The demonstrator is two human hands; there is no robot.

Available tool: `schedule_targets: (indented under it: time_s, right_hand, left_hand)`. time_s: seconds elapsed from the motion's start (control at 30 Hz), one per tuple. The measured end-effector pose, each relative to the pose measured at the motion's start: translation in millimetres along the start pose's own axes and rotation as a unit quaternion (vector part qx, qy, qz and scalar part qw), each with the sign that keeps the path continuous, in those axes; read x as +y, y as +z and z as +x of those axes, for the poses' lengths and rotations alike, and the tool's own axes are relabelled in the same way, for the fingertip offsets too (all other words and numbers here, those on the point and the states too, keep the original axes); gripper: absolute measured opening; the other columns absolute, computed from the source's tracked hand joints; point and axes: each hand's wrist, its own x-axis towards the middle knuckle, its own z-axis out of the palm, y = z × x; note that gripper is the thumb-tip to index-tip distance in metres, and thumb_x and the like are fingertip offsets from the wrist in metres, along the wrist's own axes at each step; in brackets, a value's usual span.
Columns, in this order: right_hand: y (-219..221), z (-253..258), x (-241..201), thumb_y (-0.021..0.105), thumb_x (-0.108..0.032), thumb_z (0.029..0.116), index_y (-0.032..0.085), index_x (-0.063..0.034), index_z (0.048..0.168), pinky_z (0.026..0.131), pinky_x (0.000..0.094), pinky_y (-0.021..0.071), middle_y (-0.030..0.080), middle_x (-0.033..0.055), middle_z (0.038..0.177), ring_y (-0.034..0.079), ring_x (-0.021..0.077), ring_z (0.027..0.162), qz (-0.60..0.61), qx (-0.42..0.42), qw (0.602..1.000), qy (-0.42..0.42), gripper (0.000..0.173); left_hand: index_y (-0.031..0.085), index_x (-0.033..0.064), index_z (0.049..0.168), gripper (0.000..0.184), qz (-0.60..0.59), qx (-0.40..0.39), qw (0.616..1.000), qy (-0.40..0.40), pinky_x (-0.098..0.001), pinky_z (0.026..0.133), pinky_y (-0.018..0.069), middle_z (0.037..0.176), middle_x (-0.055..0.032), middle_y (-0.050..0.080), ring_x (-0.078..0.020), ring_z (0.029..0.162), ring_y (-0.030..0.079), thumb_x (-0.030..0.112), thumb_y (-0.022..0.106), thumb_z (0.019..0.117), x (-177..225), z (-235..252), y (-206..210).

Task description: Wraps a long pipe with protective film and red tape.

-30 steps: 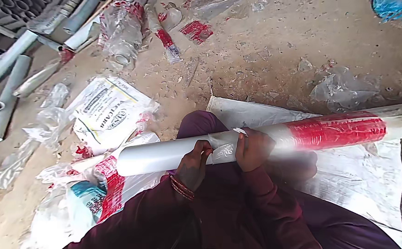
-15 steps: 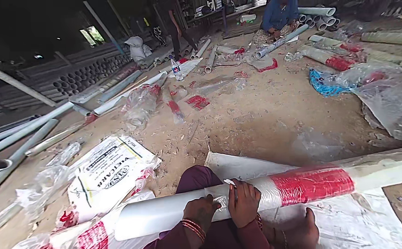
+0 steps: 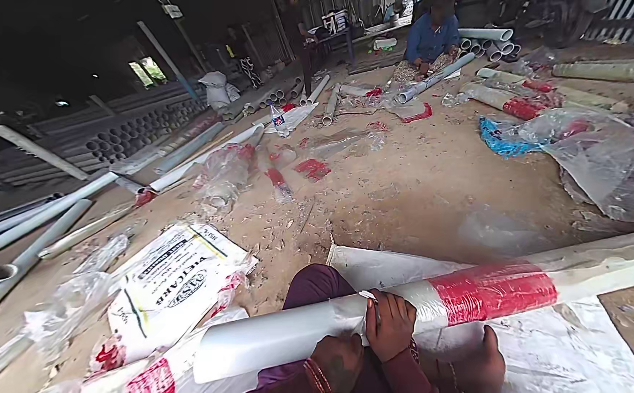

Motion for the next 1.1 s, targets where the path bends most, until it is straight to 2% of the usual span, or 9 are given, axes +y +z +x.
schedule_targets:
  time_s: [0.2, 0.3, 0.37, 0.47, 0.57, 0.67, 0.83, 0.93, 1.1]
  right_hand:
    - [-17.2, 17.2, -6.2, 0.047, -0.029, 0.0979, 0.076, -0.0043, 0.097, 0.077, 0.0502, 0.0481, 0.074, 0.0116, 0.085, 0.069, 0.0313, 0.079, 0.044, -0.082, 0.994, 0.055, 0.038]
    - [-52.7, 12.8, -15.8, 0.05, -0.025, 0.0956, 0.072, 0.0032, 0.098, 0.074, 0.054, 0.0479, 0.072, 0.0167, 0.085, 0.068, 0.0334, 0.076, 0.101, -0.14, 0.979, 0.109, 0.036]
    - [-79.2, -5.8, -19.6, 0.054, -0.022, 0.094, 0.072, 0.003, 0.098, 0.076, 0.0537, 0.0497, 0.073, 0.0162, 0.086, 0.07, 0.033, 0.079, 0.127, -0.231, 0.96, 0.091, 0.032]
    - [-95.2, -40.8, -19.3, 0.063, -0.01, 0.0938, 0.073, 0.0071, 0.107, 0.088, 0.0638, 0.052, 0.075, 0.0237, 0.102, 0.071, 0.046, 0.098, 0.121, -0.45, 0.88, 0.089, 0.024]
    - [-79.9, -56.4, -13.2, 0.057, -0.015, 0.101, 0.067, 0.0052, 0.128, 0.108, 0.0616, 0.0425, 0.069, 0.0281, 0.125, 0.062, 0.0477, 0.123, 0.026, -0.624, 0.772, 0.119, 0.035]
    - [-83.3, -42.9, -22.3, 0.057, -0.024, 0.1038, 0.065, 0.003, 0.131, 0.112, 0.0597, 0.0395, 0.065, 0.0267, 0.132, 0.058, 0.045, 0.13, -0.009, -0.648, 0.75, 0.13, 0.039]
    - [-91.3, -28.8, -39.5, 0.062, -0.02, 0.0955, 0.075, 0.0053, 0.103, 0.074, 0.0559, 0.0603, 0.075, 0.0214, 0.093, 0.075, 0.0385, 0.083, 0.054, -0.406, 0.903, 0.133, 0.03]
    - [-87.4, -8.4, -59.4, 0.058, -0.021, 0.0984, 0.075, 0.0052, 0.101, 0.07, 0.0527, 0.0599, 0.075, 0.0191, 0.087, 0.075, 0.0337, 0.075, 0.098, -0.42, 0.89, 0.151, 0.031]
    - [-72.3, 19.5, -88.5, 0.06, -0.04, 0.0998, 0.069, 0.0079, 0.082, 0.062, 0.0606, 0.0526, 0.065, 0.0209, 0.067, 0.067, 0.0392, 0.064, 0.054, -0.496, 0.837, 0.226, 0.052]
  left_hand:
    - [0.055, -0.0103, 0.133, 0.045, -0.076, -0.033, 0.996, -0.018, -0.0577, 0.1, 0.0493, 0.125, -0.0326, 0.064, -0.0465, 0.118, 0.065, 0.026, 0.036, 0.1125, -15.0, -27.6, -36.3]
    - [0.072, -0.0088, 0.104, 0.029, -0.084, 0.219, 0.966, 0.107, -0.0529, 0.086, 0.0587, 0.101, -0.0255, 0.073, -0.0402, 0.097, 0.073, 0.012, 0.052, 0.1032, -55.1, -34.0, -26.5]
    - [0.074, -0.0056, 0.103, 0.021, -0.092, 0.29, 0.938, 0.164, -0.0496, 0.091, 0.0578, 0.104, -0.023, 0.074, -0.0385, 0.103, 0.073, 0.01, 0.061, 0.0976, -81.9, -22.1, -34.1]
    - [0.06, 0.0003, 0.14, 0.049, -0.114, 0.116, 0.963, 0.216, -0.0483, 0.119, 0.0357, 0.146, -0.0245, 0.055, -0.0385, 0.141, 0.048, 0.025, 0.068, 0.0988, -106.9, 10.3, -54.1]
    - [0.045, 0.0033, 0.154, 0.065, -0.135, -0.049, 0.953, 0.268, -0.0439, 0.125, 0.0254, 0.16, -0.0213, 0.041, -0.0322, 0.151, 0.038, 0.023, 0.071, 0.0973, -109.6, 43.5, -66.2]
    - [0.056, 0.0027, 0.146, 0.056, -0.183, -0.052, 0.934, 0.301, -0.043, 0.118, 0.0371, 0.145, -0.0196, 0.059, -0.0294, 0.137, 0.055, 0.018, 0.074, 0.0947, -112.8, 57.5, -70.1]
    - [0.055, -0.0114, 0.123, 0.044, -0.372, 0.001, 0.886, 0.278, -0.033, 0.099, 0.0526, 0.12, -0.0219, 0.064, -0.0216, 0.111, 0.065, 0.013, 0.075, 0.0916, -124.8, 68.0, -63.0]
    - [0.058, -0.0115, 0.116, 0.032, -0.375, 0.022, 0.884, 0.278, -0.0349, 0.086, 0.0546, 0.102, -0.0208, 0.068, -0.0187, 0.091, 0.068, 0.018, 0.058, 0.1023, -129.6, 63.5, -63.6]
    - [0.073, -0.0076, 0.096, 0.023, -0.39, 0.122, 0.857, 0.313, -0.0219, 0.075, 0.0528, 0.086, -0.0133, 0.074, -0.0069, 0.077, 0.066, 0.014, 0.076, 0.0895, -128.3, 53.4, -58.5]
